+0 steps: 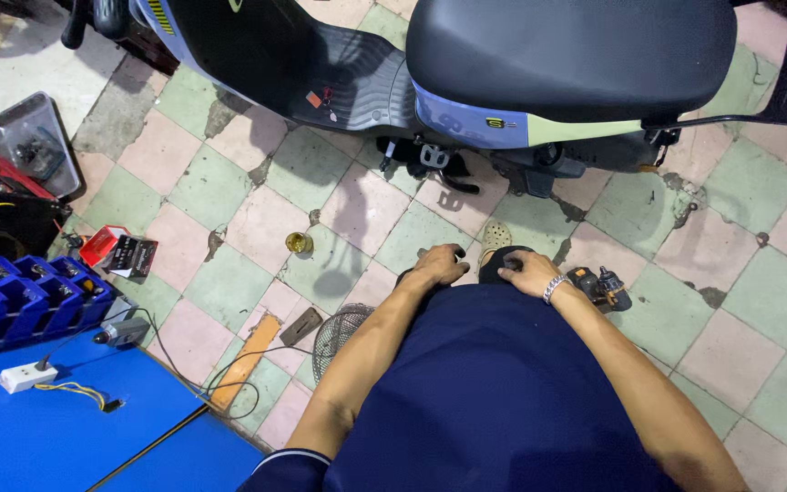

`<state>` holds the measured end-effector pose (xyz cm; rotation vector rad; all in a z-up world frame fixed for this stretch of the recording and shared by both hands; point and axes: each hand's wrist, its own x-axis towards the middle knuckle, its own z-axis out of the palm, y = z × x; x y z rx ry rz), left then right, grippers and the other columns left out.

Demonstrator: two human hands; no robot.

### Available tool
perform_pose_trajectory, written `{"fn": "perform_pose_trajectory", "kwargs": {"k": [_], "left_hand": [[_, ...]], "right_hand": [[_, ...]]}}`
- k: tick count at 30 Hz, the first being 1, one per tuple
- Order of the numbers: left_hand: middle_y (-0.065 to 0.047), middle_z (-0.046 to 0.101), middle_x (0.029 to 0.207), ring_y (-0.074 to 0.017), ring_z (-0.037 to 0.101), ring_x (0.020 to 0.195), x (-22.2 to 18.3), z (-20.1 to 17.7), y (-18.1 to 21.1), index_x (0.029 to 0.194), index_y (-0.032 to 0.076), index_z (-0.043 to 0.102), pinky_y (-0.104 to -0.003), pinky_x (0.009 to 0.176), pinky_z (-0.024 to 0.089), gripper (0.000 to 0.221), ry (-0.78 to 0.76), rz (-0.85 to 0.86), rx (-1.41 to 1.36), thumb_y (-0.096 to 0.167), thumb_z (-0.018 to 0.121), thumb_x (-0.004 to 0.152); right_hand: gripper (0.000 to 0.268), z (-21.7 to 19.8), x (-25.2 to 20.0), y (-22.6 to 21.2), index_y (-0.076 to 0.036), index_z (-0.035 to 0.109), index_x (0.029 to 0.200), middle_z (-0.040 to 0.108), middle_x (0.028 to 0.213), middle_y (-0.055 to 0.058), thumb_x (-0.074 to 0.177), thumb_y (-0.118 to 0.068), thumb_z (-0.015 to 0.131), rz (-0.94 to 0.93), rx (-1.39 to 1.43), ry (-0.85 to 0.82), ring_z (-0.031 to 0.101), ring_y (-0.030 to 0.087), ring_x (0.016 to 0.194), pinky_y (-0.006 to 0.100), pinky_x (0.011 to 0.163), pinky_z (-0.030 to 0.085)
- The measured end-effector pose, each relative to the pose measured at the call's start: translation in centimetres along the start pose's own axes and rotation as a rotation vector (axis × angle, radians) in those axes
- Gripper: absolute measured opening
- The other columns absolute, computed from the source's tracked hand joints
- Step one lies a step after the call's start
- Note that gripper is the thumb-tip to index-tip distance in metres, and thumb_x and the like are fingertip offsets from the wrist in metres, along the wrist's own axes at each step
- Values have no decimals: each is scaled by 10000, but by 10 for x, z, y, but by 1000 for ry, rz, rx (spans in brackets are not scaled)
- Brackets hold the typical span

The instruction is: The person tests electrical connections on an electric scooter with a multimeter and then moves an electric motor and a fan before handling the scooter seat and attaching a tag near the handlebars.

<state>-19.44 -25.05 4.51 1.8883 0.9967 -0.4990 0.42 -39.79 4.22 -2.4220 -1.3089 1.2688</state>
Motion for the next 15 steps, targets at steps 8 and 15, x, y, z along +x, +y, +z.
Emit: {"fn": "perform_pose_trajectory", "kwargs": {"k": [8,15], "left_hand": [[-128,721,1262,-342,606,1246,-4,-8,-2,1379,133,636,-441,1114,455,556,-22,-10,-26,368,671,877],[-87,711,1276,-293,636,1232,5,-2,17,1360,154,633,-477,1070,448,552,-104,-58,12,367,673,853]], "right_hand": [[587,-8,-3,-15,-65,656,1329,741,1226,138,857,-407,719,32,33,-24,695,308,1154,381,1009,530],[553,-18,-13,-5,-87,678,1298,741,1202,159,848,-405,725,51,-1,-1,694,330,1143,403,997,536]]}}
